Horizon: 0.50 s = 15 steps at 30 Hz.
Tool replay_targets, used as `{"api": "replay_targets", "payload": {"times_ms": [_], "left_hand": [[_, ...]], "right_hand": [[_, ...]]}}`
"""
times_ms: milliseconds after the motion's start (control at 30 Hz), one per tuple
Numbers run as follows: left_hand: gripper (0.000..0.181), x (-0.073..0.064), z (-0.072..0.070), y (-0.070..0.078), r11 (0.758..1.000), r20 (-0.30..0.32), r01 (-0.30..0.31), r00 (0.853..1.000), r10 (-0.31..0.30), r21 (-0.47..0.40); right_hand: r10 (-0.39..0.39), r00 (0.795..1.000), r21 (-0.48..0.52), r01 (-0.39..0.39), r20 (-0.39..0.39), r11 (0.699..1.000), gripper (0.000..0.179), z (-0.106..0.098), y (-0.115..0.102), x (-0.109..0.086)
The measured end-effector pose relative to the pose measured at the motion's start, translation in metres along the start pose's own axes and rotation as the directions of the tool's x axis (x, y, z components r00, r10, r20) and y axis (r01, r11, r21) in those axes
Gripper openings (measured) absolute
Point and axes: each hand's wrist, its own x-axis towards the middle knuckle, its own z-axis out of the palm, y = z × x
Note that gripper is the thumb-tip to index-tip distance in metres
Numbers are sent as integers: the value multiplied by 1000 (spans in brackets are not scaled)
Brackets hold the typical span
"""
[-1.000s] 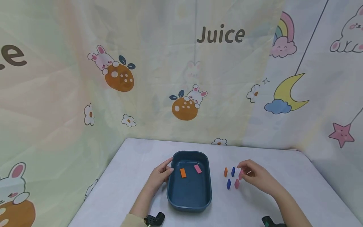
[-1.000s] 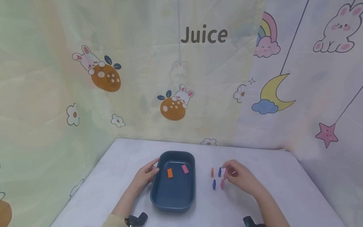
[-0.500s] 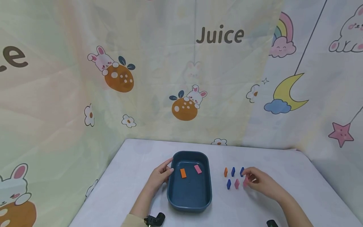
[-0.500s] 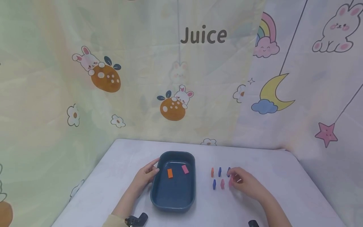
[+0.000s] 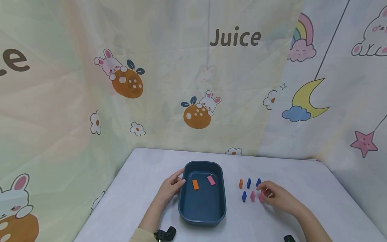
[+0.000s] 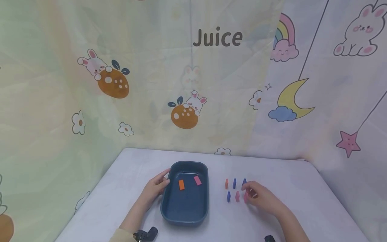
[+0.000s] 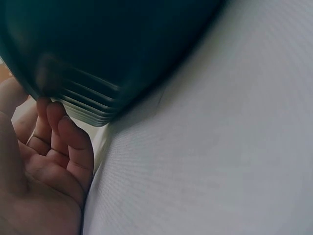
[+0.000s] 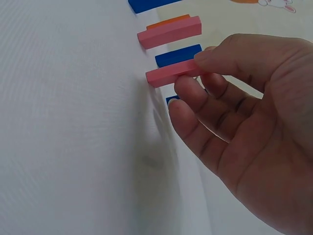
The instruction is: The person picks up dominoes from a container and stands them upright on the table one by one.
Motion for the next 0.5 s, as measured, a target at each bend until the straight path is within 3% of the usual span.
{"api": "replay_targets", "payload": {"times_ms": [267, 500], "left_hand": [[54, 0, 0, 0, 1000, 1, 2, 1000, -2, -3], [54, 1, 0, -2, 1000, 2, -3, 1000, 3, -2]], "right_hand": [[10, 1000, -4, -10, 13, 1000, 33, 1, 0, 1], [-66, 998, -12, 66, -1, 998, 36, -6, -5, -7]]}}
